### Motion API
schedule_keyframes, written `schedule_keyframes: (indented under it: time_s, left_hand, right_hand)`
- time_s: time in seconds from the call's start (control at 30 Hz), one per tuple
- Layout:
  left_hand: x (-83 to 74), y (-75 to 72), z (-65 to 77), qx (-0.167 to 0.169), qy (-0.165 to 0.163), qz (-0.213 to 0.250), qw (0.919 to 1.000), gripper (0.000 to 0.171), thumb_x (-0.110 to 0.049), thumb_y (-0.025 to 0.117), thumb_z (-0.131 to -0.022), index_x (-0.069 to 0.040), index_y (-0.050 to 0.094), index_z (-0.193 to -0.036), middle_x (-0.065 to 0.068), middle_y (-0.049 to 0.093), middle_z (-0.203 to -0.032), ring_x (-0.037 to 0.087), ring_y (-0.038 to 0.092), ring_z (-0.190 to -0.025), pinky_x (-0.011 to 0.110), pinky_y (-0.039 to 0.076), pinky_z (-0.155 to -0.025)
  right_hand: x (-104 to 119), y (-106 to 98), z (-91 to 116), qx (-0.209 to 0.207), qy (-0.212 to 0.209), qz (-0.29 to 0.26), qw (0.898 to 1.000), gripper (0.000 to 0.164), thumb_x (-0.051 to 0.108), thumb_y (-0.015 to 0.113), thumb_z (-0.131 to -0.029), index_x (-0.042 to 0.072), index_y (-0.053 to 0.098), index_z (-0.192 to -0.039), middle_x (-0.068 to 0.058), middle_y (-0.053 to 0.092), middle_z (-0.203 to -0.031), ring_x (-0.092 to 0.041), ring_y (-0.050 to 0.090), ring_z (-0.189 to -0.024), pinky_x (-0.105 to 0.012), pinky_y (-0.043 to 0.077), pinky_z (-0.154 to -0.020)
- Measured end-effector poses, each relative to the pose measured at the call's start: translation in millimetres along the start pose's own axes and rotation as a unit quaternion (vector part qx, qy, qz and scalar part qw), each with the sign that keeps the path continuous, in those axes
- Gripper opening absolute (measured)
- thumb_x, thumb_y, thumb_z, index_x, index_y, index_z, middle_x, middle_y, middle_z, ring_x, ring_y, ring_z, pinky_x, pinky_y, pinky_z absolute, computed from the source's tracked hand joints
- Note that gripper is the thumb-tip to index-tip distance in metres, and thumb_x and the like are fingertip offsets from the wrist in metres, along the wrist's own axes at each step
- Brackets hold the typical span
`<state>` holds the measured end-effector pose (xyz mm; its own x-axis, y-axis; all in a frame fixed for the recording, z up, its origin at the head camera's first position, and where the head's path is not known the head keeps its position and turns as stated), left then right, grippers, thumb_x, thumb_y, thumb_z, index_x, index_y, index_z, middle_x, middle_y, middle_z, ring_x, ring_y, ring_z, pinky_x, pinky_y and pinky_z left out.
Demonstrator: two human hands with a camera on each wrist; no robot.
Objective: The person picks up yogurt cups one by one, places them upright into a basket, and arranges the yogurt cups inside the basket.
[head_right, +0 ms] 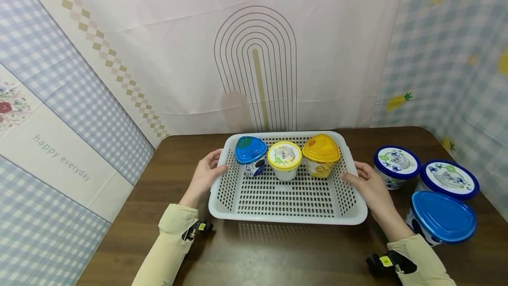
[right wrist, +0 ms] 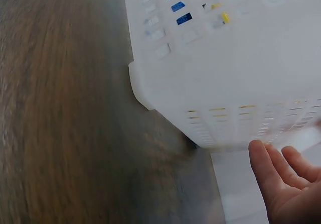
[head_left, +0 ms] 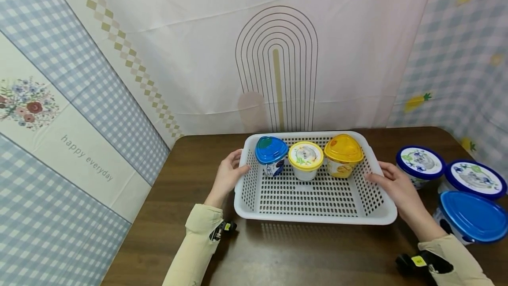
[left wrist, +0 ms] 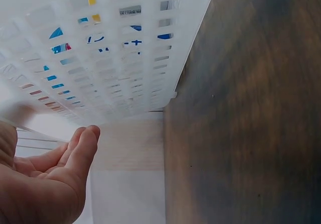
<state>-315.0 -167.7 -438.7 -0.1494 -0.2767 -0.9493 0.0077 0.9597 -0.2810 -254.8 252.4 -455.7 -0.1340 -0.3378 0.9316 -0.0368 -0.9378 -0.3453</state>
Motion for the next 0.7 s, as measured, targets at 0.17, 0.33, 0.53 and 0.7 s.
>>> schedule_keyframes:
  time_s: [0.17, 0.33, 0.53, 0.7]
  left_hand:
    - [-9.7, -0.9, 3.5, -0.005, 0.002, -0.008, 1.0, 0.053, -0.001, 0.067, -0.081, 0.002, 0.047, -0.13, 0.019, 0.055, -0.122, 0.031, 0.056, -0.107, 0.042, 0.049, -0.084]
    - [-2.0, -1.3, -2.1, -0.014, -0.001, -0.008, 0.9999, 0.053, -0.003, 0.069, -0.08, 0.002, 0.049, -0.129, 0.018, 0.055, -0.122, 0.031, 0.055, -0.108, 0.043, 0.046, -0.088]
    - [4.0, -1.1, -4.1, -0.041, 0.008, -0.019, 0.9989, 0.05, -0.006, 0.07, -0.079, -0.001, 0.052, -0.125, 0.014, 0.058, -0.118, 0.027, 0.057, -0.105, 0.042, 0.048, -0.087]
    - [5.5, -1.6, -0.3, -0.045, 0.002, -0.023, 0.9987, 0.048, -0.007, 0.07, -0.079, -0.003, 0.053, -0.124, 0.011, 0.058, -0.117, 0.025, 0.057, -0.104, 0.04, 0.048, -0.087]
  right_hand:
    - [3, -3, 2, -0.031, 0.0, 0.059, 0.998, 0.08, 0.051, 0.056, -0.087, 0.003, 0.026, -0.144, -0.028, 0.042, -0.132, -0.033, 0.057, -0.097, -0.039, 0.054, -0.067]
    - [6, -6, 2, -0.046, -0.003, 0.085, 0.995, 0.08, 0.054, 0.053, -0.087, 0.004, 0.028, -0.144, -0.027, 0.045, -0.13, -0.035, 0.056, -0.098, -0.034, 0.054, -0.065]
    - [12, -12, 3, -0.063, -0.02, 0.096, 0.993, 0.077, 0.053, 0.054, -0.087, 0.006, 0.03, -0.144, -0.026, 0.045, -0.13, -0.038, 0.053, -0.102, -0.033, 0.052, -0.067]
    - [22, -21, 5, -0.083, -0.046, 0.127, 0.987, 0.075, 0.052, 0.051, -0.089, 0.005, 0.031, -0.144, -0.023, 0.047, -0.129, -0.041, 0.046, -0.113, -0.053, 0.045, -0.082]
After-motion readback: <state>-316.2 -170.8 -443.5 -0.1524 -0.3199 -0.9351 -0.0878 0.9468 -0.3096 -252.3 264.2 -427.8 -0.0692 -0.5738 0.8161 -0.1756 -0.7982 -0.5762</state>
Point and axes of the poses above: each hand's wrist, its own z-axis away from the middle knuckle, its own y-axis out of the palm, x = y × z, the point moved 5 cm from there along -z, towards the middle knuckle
